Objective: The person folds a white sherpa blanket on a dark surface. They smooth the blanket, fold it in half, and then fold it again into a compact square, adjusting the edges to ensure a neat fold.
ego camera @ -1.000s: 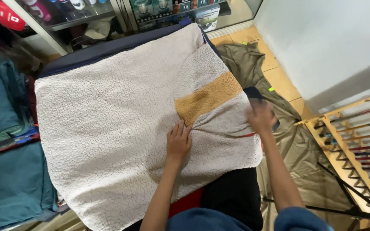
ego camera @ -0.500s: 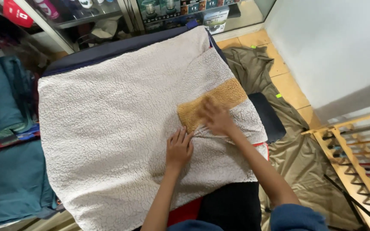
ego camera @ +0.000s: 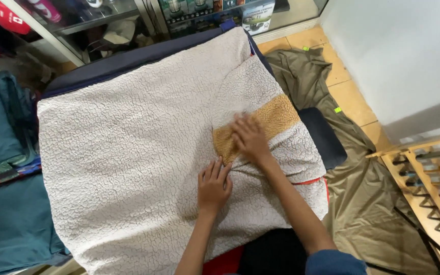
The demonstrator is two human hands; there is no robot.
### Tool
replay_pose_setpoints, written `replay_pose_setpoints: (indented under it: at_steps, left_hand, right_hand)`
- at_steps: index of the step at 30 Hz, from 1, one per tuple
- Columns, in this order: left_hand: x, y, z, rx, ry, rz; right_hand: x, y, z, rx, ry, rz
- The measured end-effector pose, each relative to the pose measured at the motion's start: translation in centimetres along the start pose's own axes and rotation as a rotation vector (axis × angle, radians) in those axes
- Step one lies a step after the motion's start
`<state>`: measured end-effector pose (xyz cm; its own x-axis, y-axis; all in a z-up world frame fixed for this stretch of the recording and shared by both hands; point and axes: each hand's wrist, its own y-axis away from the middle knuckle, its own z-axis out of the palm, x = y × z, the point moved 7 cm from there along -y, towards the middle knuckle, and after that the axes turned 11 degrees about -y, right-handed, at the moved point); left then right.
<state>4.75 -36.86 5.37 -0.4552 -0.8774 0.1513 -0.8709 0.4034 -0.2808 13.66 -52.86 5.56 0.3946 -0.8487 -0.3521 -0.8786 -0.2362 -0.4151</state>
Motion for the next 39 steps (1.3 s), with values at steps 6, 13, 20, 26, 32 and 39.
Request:
replay_pose_setpoints:
  at_steps: [6,13,20,26,32,39]
  left_hand:
    - [0.2,0.0,-0.8,0.030,-0.001,0.011]
    - [-0.1,0.2,0.0,0.037,-0.039,-0.006]
    - [0.1,0.1,-1.2,0.008,0.000,-0.005]
    - [0.1,0.1,-1.4,0.107,0.067,0.031]
    - [-0.2,0.3,-1.5,-0.007,0.095,-0.001]
    - [-5.8,3.7,2.1,-0.187,0.246,0.023]
  right_hand:
    - [4.3,3.2,-2.5,0.049,-0.036,0.308]
    - [0.3,10.1,-4.5,-0.263,0.053,0.238]
    - [8.4,9.9,-8.0,-0.239,-0.075,0.694]
    - [19.4,17.1,-24.1,1.149,0.090,0.872]
    - [8.9,13.4,-18.5,0.785,0.289,0.377]
    - [6.5,13.9,-8.3,0.068,0.109,0.787]
